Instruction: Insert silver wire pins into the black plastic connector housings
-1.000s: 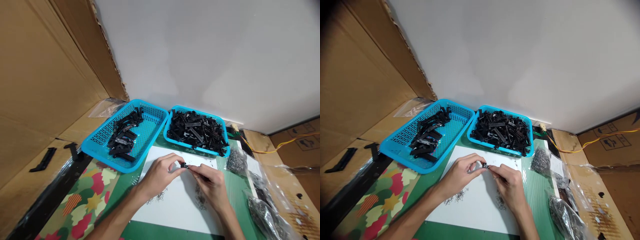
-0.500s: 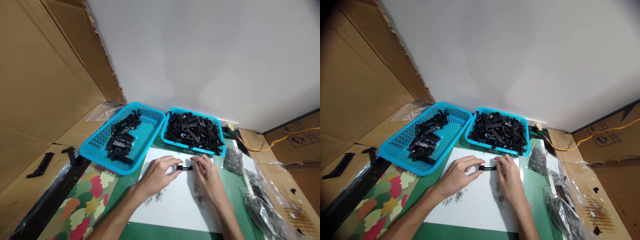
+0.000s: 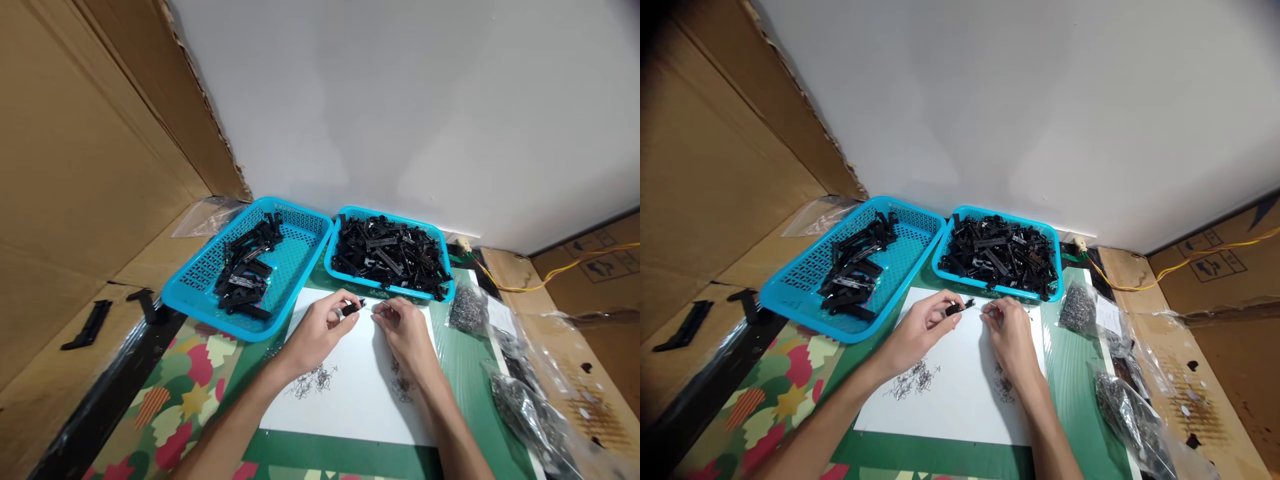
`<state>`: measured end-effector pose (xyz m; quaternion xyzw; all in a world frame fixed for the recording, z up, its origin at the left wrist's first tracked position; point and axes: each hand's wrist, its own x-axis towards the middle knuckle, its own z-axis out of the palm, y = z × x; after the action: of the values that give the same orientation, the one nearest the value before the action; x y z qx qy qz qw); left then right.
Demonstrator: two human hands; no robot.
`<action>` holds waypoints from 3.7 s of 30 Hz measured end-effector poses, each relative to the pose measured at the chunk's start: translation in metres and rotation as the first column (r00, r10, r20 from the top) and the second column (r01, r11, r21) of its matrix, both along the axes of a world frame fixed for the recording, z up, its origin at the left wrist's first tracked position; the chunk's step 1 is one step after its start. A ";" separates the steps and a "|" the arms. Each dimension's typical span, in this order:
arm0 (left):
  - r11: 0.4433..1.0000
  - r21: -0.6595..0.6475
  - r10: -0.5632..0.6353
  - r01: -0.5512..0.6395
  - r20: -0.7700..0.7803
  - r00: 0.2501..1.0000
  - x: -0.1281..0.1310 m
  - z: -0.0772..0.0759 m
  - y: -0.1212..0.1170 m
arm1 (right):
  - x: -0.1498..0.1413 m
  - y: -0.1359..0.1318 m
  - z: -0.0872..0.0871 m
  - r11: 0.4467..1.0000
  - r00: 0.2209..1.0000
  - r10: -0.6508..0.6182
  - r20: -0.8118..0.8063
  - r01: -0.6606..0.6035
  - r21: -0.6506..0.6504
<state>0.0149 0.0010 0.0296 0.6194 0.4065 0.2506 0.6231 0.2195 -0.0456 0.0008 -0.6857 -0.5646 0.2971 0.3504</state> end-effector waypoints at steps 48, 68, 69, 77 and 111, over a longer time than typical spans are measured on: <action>0.993 -0.116 0.028 -0.004 0.206 0.978 0.020 0.000 -0.019 | -0.017 -0.029 0.028 0.862 0.997 -0.077 -0.030 0.082 0.500; 0.967 0.256 -0.013 0.021 -0.033 0.999 0.014 0.002 -0.020 | -0.015 -0.028 0.026 0.932 0.984 0.057 -0.171 0.009 0.363; 0.951 0.304 -0.032 0.056 -0.083 0.996 0.013 0.003 -0.019 | -0.012 -0.027 0.026 0.938 0.983 0.071 -0.169 -0.008 0.347; 0.957 0.275 -0.076 0.090 -0.060 0.995 0.011 0.003 -0.016 | -0.002 -0.032 0.028 0.926 0.981 0.135 -0.139 -0.075 0.371; 0.935 0.277 -0.202 0.220 -0.092 0.975 0.000 0.005 -0.014 | -0.004 -0.039 0.023 0.828 0.948 0.306 0.084 -0.309 0.469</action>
<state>0.0152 -0.0129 0.0346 0.7502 0.3163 0.2190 0.5378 0.2154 -0.0843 0.0234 -0.4796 -0.7239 0.1996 0.4541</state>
